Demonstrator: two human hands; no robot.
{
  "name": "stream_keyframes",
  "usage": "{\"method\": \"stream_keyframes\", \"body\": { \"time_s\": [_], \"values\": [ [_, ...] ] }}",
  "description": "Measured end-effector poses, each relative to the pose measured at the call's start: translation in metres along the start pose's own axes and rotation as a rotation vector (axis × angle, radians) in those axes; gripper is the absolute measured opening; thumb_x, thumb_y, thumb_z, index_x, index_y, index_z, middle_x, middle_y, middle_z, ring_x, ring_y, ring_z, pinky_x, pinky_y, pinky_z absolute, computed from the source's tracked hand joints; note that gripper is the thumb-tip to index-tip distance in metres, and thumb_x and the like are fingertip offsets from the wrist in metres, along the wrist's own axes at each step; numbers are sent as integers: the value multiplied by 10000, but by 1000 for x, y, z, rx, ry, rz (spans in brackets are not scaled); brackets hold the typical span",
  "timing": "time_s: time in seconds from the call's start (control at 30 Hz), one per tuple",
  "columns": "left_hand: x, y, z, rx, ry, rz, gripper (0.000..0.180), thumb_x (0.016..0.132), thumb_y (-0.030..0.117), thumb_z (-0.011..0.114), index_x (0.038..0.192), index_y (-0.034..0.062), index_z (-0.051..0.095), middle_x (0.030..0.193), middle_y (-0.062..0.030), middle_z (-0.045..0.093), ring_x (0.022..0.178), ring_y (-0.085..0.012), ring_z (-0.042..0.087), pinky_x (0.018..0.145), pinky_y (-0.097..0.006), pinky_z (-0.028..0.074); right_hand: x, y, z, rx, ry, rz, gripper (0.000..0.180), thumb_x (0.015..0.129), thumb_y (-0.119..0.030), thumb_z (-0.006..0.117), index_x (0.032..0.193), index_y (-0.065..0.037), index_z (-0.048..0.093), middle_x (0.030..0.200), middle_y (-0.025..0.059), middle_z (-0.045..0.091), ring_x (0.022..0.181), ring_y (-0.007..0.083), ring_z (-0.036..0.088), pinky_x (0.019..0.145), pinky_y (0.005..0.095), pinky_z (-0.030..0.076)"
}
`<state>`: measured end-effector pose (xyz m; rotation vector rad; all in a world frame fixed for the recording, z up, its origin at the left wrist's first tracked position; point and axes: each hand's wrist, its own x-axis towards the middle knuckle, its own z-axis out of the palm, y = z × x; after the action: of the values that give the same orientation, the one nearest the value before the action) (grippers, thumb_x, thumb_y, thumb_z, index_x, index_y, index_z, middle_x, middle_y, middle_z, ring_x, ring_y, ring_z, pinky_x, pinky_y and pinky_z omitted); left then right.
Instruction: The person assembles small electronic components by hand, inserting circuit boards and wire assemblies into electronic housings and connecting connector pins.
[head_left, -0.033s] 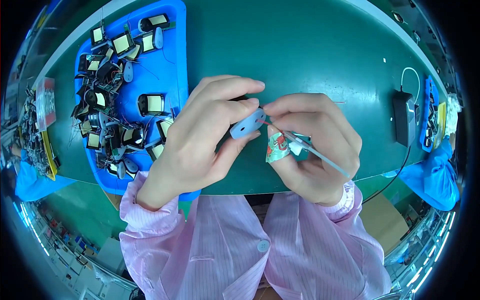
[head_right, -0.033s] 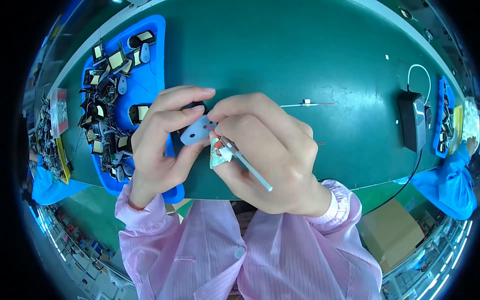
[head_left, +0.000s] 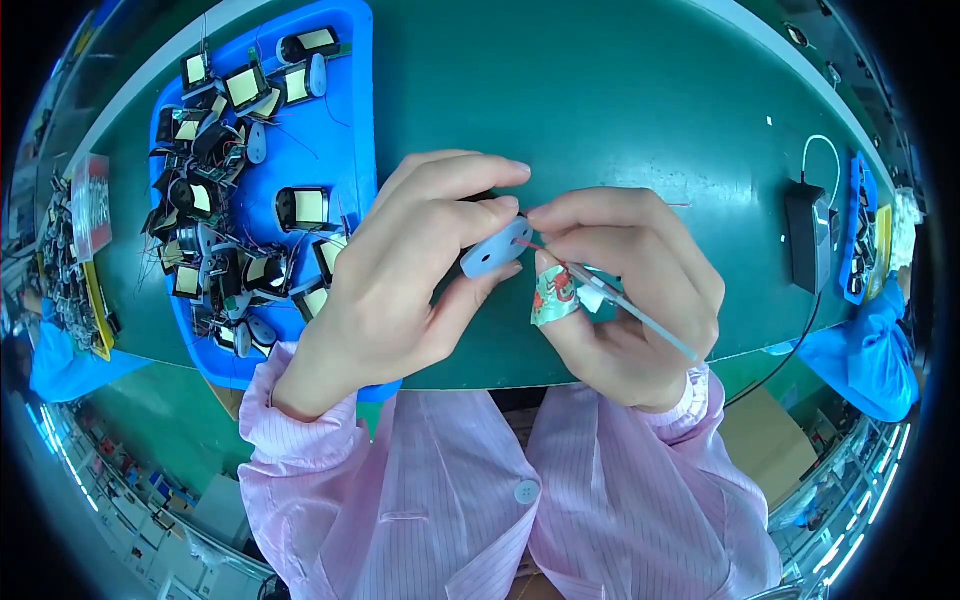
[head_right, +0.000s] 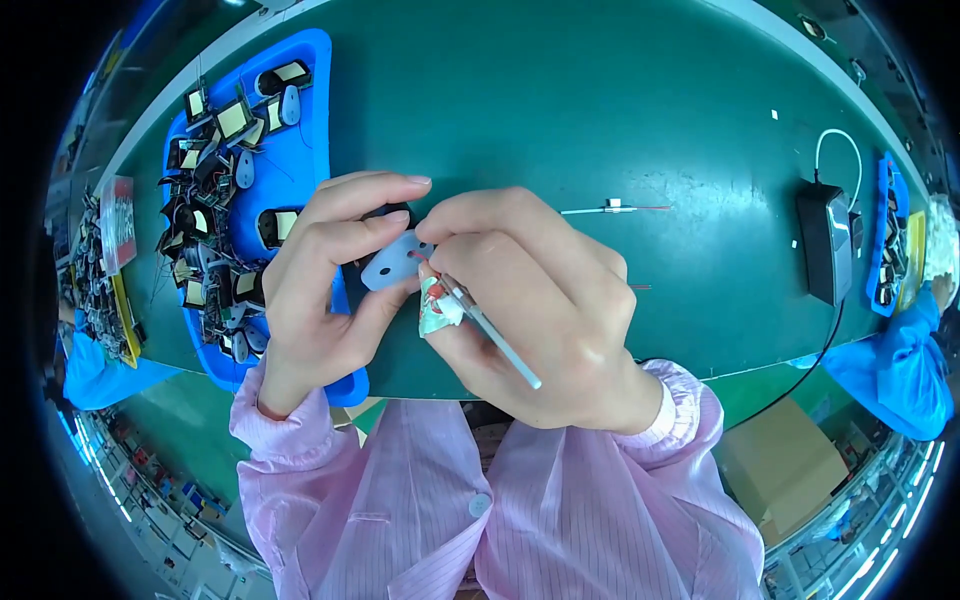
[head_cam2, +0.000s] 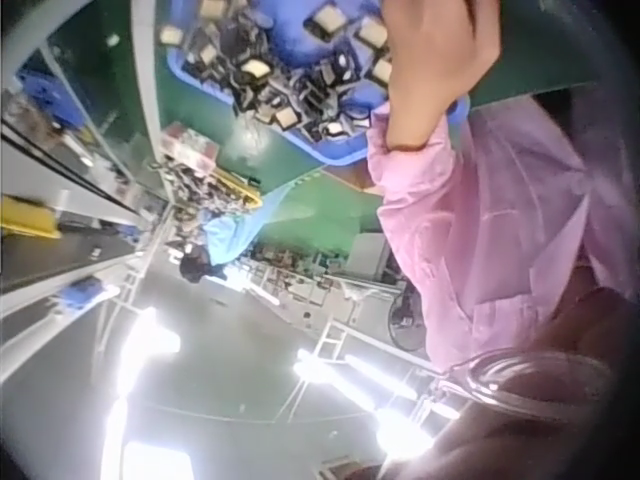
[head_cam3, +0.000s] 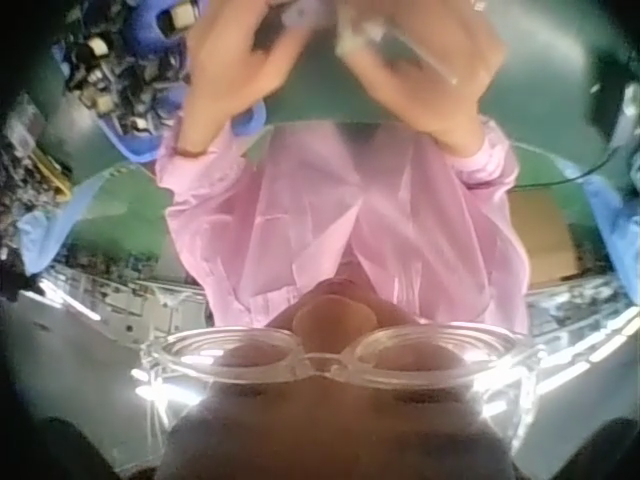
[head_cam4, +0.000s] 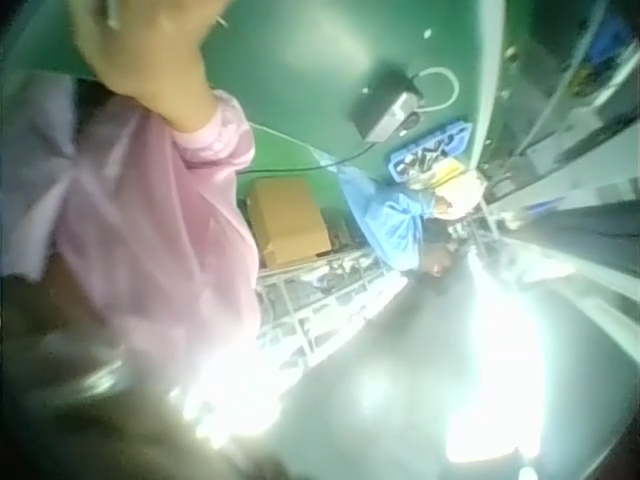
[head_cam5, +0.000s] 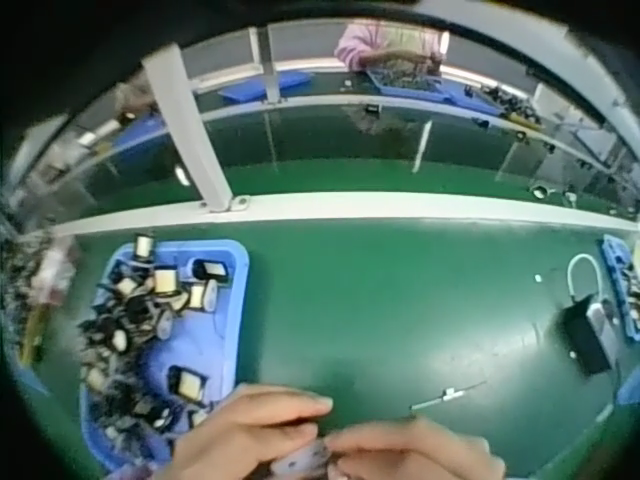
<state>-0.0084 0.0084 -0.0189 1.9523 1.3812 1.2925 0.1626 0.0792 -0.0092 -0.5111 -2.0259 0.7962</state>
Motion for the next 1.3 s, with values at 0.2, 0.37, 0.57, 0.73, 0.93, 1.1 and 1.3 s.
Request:
{"method": "stream_keyframes", "body": {
  "time_s": [0.2, 0.37, 0.57, 0.73, 0.93, 1.1, 1.3],
  "values": [
    [-3, 3, -3, -153, -23, -97, 433, 696, -116, 683, 1088, -4, 536, 1171, -224, 587, 1064, -322, 593, 865, -385, 495, -1, -2, 2, 3, 50, -25, 221, 569, 48, 685, 771, 56, 597, 849, 152, 627, 597, 201, 614, 489, 275, 496],
    [-6, 2, -2, -276, -38, -159, 436, 714, -133, 660, 1109, -11, 524, 1203, -232, 553, 1103, -312, 570, 889, -383, 486, 0, -3, 0, -5, 20, -55, 235, 552, 39, 683, 766, 58, 586, 838, 157, 618, 594, 208, 610, 483, 276, 493],
    [-5, 2, 2, -256, -4, -144, 421, 698, -114, 685, 1078, -7, 540, 1161, -199, 585, 1027, -290, 598, 797, -344, 511, -1, -8, -5, -2, -17, -3, 215, 589, 40, 687, 786, 55, 601, 858, 166, 633, 612, 198, 608, 497, 268, 479],
    [-3, 3, 4, -235, 41, -115, 400, 680, -87, 725, 1034, -2, 560, 1115, -171, 622, 931, -265, 635, 682, -300, 545, 2, -13, -8, -25, -56, 33, 187, 631, 42, 697, 801, 44, 618, 877, 166, 657, 632, 183, 612, 513, 255, 478],
    [-4, 5, -2, -310, -75, -164, 445, 695, -163, 606, 1109, -27, 518, 1207, -253, 539, 1112, -319, 558, 919, -392, 466, 4, -15, -10, -32, -71, 38, 203, 618, 63, 696, 803, 37, 616, 875, 153, 656, 620, 172, 610, 502, 247, 475],
    [-3, 6, 2, -257, 29, -111, 346, 688, -84, 718, 996, -21, 575, 1112, -176, 619, 912, -255, 634, 676, -292, 545, 6, -18, -13, -51, -112, 35, 213, 594, 84, 689, 785, 28, 614, 861, 140, 652, 604, 165, 608, 496, 241, 471],
    [1, 6, 0, -217, 3, -99, 326, 676, -73, 727, 967, -25, 587, 1097, -178, 628, 914, -262, 632, 700, -303, 543, 9, -19, -14, -91, -143, 49, 230, 562, 89, 689, 766, 23, 607, 855, 127, 649, 581, 167, 595, 483, 239, 454]
  ]
}}
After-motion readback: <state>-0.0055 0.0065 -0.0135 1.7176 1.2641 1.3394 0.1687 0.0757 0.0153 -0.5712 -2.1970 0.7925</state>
